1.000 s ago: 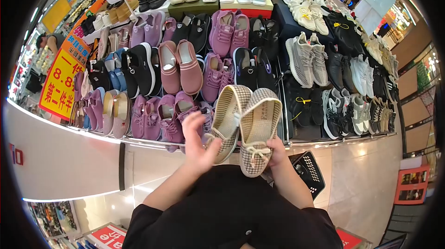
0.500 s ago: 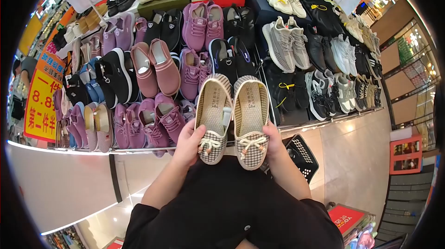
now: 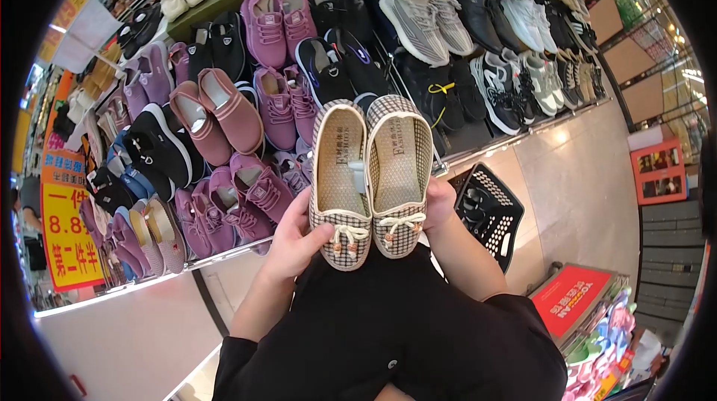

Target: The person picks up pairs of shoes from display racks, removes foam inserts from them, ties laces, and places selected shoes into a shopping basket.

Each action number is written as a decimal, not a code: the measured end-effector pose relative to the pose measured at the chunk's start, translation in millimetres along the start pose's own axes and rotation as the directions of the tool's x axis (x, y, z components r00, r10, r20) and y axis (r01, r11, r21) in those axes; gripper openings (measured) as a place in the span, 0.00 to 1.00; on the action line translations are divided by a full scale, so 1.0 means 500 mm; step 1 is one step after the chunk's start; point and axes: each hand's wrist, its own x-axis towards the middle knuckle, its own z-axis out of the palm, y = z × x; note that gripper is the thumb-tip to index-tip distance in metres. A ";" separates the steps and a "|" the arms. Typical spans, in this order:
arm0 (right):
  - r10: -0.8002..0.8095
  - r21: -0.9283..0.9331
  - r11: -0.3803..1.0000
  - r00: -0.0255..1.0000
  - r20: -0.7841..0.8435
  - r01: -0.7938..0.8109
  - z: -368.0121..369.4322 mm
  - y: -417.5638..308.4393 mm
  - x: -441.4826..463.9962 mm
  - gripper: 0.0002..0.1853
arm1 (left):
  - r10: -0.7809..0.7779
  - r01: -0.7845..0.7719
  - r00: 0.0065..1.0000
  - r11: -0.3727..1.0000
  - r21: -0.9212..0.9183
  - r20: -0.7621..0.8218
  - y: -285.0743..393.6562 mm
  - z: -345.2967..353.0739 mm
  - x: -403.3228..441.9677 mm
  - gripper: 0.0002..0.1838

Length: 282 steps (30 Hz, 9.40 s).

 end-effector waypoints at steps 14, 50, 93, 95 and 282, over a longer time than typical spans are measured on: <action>-0.123 -0.265 0.960 0.984 -0.132 0.085 0.007 0.025 -0.052 0.41 | 0.030 -0.040 0.992 0.996 0.078 0.120 0.007 0.013 -0.004 0.41; 0.053 -0.158 0.981 0.940 -0.337 -0.111 0.011 0.081 -0.019 0.32 | 0.465 0.053 0.881 0.082 0.995 -0.085 -0.022 0.120 0.158 0.31; -0.005 -0.139 0.990 0.968 -0.250 -0.031 -0.028 0.040 -0.001 0.34 | 0.383 -0.377 0.870 0.109 0.920 0.311 -0.006 0.132 0.120 0.14; -0.003 -0.150 0.988 0.968 -0.251 -0.036 -0.020 0.041 0.007 0.35 | 0.384 -0.307 0.877 -0.018 0.952 0.290 0.001 0.122 0.125 0.17; -0.453 -0.977 0.211 0.882 -0.127 -0.033 0.094 0.017 -0.004 0.60 | 0.138 -0.555 0.749 -0.405 0.727 0.648 0.178 -0.011 0.241 0.10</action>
